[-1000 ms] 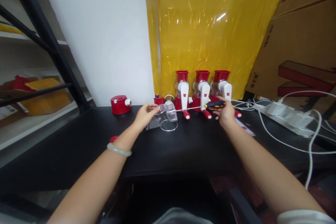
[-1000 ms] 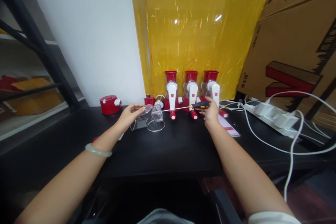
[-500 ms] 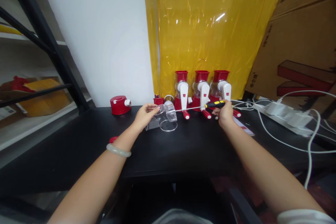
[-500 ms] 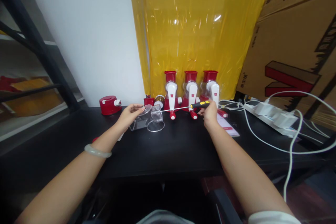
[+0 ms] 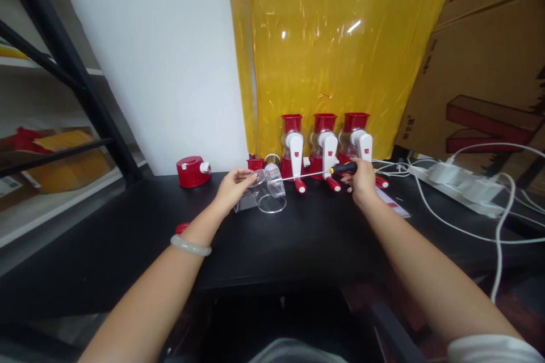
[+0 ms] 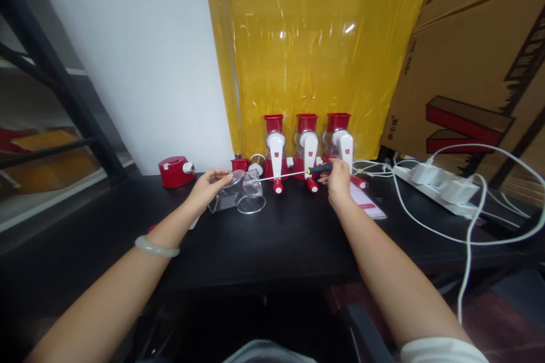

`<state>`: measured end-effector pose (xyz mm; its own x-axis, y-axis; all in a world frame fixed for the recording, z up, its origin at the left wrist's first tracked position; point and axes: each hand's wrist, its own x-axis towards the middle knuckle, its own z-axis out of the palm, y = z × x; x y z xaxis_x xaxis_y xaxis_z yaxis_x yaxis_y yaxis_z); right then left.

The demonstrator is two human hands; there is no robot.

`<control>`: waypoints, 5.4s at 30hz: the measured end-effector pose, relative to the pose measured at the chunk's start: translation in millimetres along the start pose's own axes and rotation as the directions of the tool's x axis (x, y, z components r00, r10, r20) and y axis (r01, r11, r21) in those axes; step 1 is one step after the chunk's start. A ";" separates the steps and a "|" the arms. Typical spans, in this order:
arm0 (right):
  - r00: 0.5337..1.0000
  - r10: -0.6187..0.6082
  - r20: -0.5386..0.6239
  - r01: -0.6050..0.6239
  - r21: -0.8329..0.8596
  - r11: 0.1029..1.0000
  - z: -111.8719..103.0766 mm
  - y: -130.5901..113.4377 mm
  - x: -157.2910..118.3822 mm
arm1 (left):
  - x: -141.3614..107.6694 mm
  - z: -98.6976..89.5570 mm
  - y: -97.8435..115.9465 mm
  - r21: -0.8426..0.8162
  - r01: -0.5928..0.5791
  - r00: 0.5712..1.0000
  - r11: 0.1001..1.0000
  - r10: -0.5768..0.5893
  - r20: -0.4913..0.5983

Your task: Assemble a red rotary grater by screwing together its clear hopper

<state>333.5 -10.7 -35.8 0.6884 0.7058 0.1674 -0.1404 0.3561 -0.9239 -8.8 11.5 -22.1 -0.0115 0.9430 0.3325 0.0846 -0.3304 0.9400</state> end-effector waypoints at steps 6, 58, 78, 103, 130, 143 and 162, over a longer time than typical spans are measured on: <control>0.999 -0.018 -0.026 0.018 -0.014 1.000 -0.5 2.8 1.0 | 0.2 -0.2 0.1 0.004 -0.011 1.000 1.000 0.011 -0.001; 0.998 0.044 0.055 -0.048 0.084 0.995 -0.2 -1.6 -1.5 | -0.9 -0.4 1.1 0.012 -0.013 1.000 1.000 0.013 0.001; 0.990 0.084 0.117 -0.102 0.159 0.982 0.2 -3.6 -2.9 | 0.4 -0.6 -0.6 0.003 -0.005 1.000 1.000 0.005 -0.001; 0.994 0.082 0.068 -0.088 0.103 0.991 2.4 -5.5 -4.0 | -0.9 -0.8 0.5 0.021 -0.021 1.000 1.000 0.021 -0.001; 0.997 0.048 0.054 -0.049 0.026 0.998 -0.1 1.1 0.9 | 0.1 -1.3 0.2 0.021 -0.015 1.000 1.000 0.015 -0.001; 0.996 -0.032 0.087 0.020 0.132 0.991 1.3 3.6 1.2 | -2.0 0.3 3.4 0.016 0.010 1.000 1.000 -0.010 -0.007; 0.998 0.038 0.044 -0.041 0.071 0.997 2.5 -0.6 -0.8 | -3.3 0.9 4.8 0.016 0.013 1.000 1.000 -0.013 -0.002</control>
<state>331.2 -10.0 -34.5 0.6505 0.7451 0.1470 -0.2189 0.3692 -0.9032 -7.5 6.9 -18.7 -0.0142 0.9473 0.3201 0.1004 -0.3171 0.9431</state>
